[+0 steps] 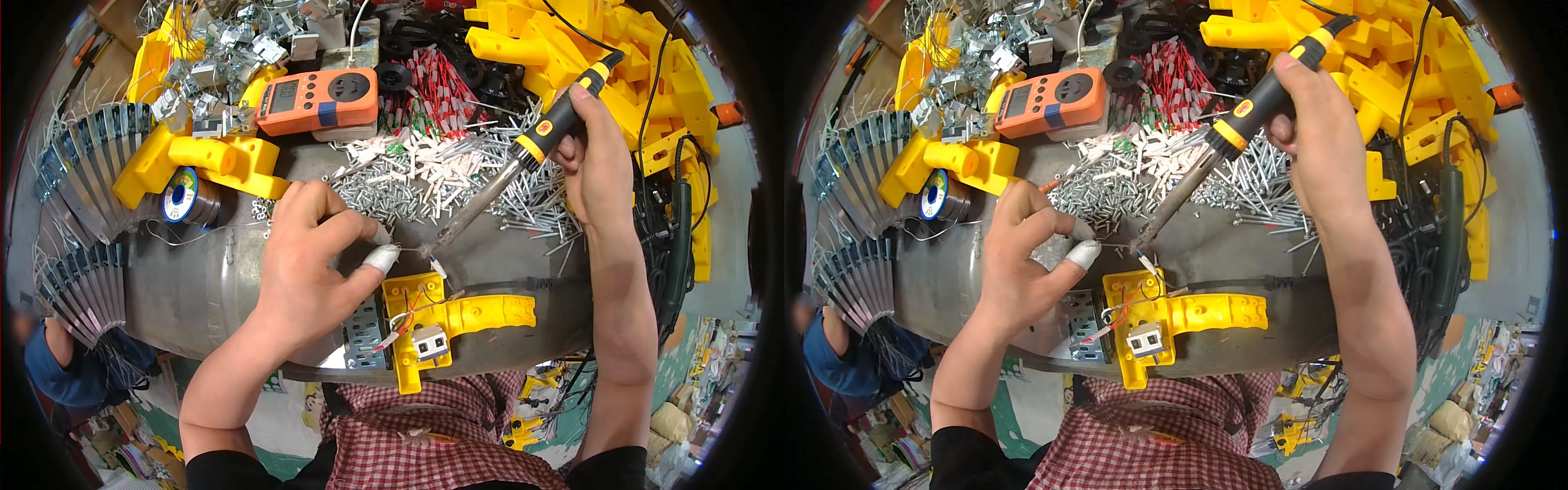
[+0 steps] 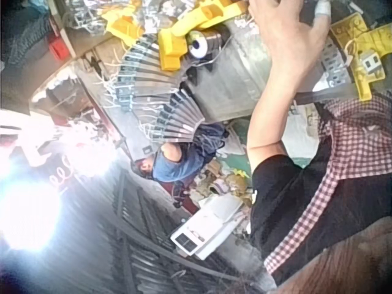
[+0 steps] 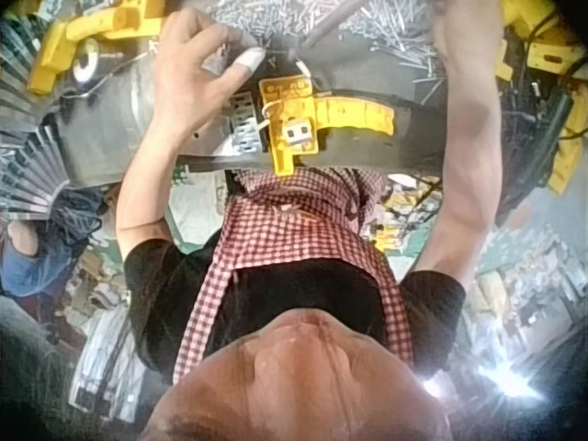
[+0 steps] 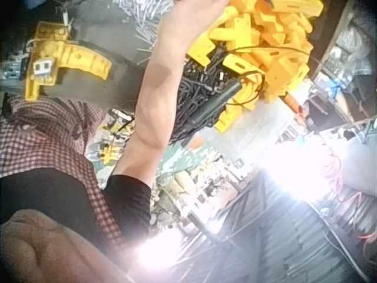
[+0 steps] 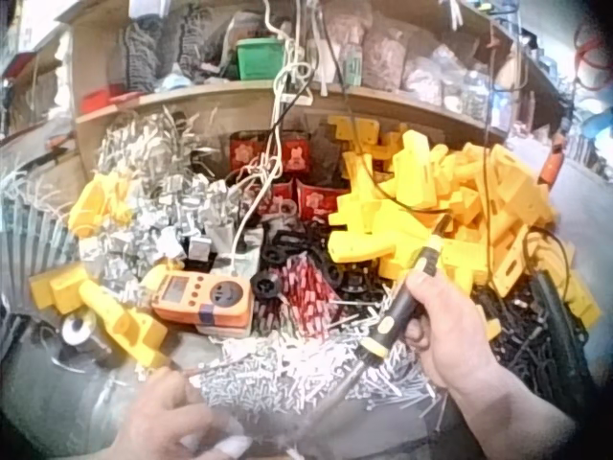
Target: Assembling and soldering internal electrical components for a yellow plastic device handle.
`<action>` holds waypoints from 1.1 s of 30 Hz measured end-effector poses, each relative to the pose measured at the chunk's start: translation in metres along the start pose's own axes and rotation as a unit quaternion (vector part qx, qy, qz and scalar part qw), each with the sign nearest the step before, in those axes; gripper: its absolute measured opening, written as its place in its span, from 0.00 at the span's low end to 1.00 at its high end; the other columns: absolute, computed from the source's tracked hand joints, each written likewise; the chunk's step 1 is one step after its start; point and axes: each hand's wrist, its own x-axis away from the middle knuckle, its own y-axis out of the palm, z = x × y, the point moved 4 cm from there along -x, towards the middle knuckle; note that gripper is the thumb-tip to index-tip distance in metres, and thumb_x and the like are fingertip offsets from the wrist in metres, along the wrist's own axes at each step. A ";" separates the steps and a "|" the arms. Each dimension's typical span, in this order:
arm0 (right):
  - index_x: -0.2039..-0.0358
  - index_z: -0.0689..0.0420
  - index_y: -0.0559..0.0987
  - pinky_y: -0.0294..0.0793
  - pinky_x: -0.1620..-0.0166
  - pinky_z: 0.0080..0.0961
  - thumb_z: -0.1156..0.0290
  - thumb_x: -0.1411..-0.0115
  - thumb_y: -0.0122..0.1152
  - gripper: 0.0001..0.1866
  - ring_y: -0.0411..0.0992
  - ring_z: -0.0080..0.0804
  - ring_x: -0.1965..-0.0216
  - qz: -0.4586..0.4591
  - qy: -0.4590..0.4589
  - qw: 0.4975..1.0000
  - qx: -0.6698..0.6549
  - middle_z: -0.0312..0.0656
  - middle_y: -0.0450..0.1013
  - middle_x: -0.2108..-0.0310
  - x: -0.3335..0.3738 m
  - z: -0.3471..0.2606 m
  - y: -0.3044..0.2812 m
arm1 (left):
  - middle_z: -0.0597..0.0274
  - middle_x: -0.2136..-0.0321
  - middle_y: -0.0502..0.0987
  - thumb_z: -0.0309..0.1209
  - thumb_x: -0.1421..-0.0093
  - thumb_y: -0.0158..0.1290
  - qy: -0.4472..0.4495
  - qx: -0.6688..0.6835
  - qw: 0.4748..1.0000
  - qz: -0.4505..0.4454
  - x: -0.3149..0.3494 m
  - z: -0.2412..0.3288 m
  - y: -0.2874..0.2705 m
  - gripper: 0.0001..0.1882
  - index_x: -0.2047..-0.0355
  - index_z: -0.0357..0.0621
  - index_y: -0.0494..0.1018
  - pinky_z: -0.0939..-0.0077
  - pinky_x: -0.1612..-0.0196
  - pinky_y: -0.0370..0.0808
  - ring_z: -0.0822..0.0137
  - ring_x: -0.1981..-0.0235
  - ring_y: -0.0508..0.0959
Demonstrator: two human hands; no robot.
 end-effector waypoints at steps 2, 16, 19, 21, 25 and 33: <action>0.74 0.56 0.68 0.51 0.79 0.13 0.62 0.38 0.52 0.12 0.54 0.14 0.83 -0.014 -0.002 1.000 0.000 0.30 0.59 0.84 -0.002 0.002 -0.003 | 0.60 0.76 0.62 0.25 0.60 0.62 0.005 -0.003 1.000 -0.001 0.000 0.001 -0.001 0.09 0.77 0.41 0.74 0.63 0.52 0.69 0.61 0.71 0.66; 0.73 0.53 0.68 0.51 0.79 0.12 0.57 0.40 0.53 0.13 0.53 0.11 0.83 -0.108 0.096 0.989 0.037 0.27 0.57 0.83 0.012 0.014 0.032 | 0.61 0.75 0.63 0.25 0.63 0.61 0.014 0.100 0.990 -0.099 0.013 0.001 -0.012 0.11 0.75 0.43 0.75 0.69 0.64 0.67 0.60 0.69 0.66; 0.73 0.53 0.68 0.50 0.79 0.12 0.57 0.40 0.53 0.14 0.53 0.12 0.83 -0.121 0.098 0.987 0.041 0.27 0.57 0.83 0.012 0.015 0.033 | 0.62 0.74 0.63 0.31 0.61 0.63 0.013 0.096 0.989 -0.114 0.015 0.000 -0.011 0.12 0.76 0.41 0.74 0.70 0.64 0.63 0.61 0.69 0.66; 0.73 0.54 0.67 0.49 0.79 0.13 0.57 0.40 0.53 0.14 0.52 0.12 0.83 -0.112 0.107 0.987 0.033 0.27 0.57 0.84 0.012 0.015 0.034 | 0.62 0.74 0.63 0.31 0.61 0.63 0.024 0.094 0.989 -0.110 0.015 0.001 -0.011 0.13 0.76 0.41 0.74 0.70 0.64 0.63 0.61 0.69 0.66; 0.73 0.54 0.67 0.49 0.80 0.13 0.57 0.40 0.53 0.14 0.52 0.13 0.83 -0.137 0.102 0.985 0.027 0.27 0.56 0.84 0.011 0.016 0.036 | 0.62 0.74 0.63 0.31 0.61 0.63 0.025 0.093 0.990 -0.108 0.015 0.001 -0.010 0.12 0.76 0.41 0.74 0.70 0.64 0.63 0.61 0.69 0.66; 0.73 0.53 0.67 0.49 0.80 0.13 0.59 0.39 0.53 0.13 0.51 0.12 0.84 -0.127 0.109 0.986 0.017 0.27 0.56 0.84 0.011 0.017 0.036 | 0.62 0.74 0.64 0.31 0.60 0.63 0.032 0.099 0.990 -0.094 0.018 0.002 -0.008 0.13 0.75 0.39 0.74 0.70 0.63 0.64 0.61 0.69 0.66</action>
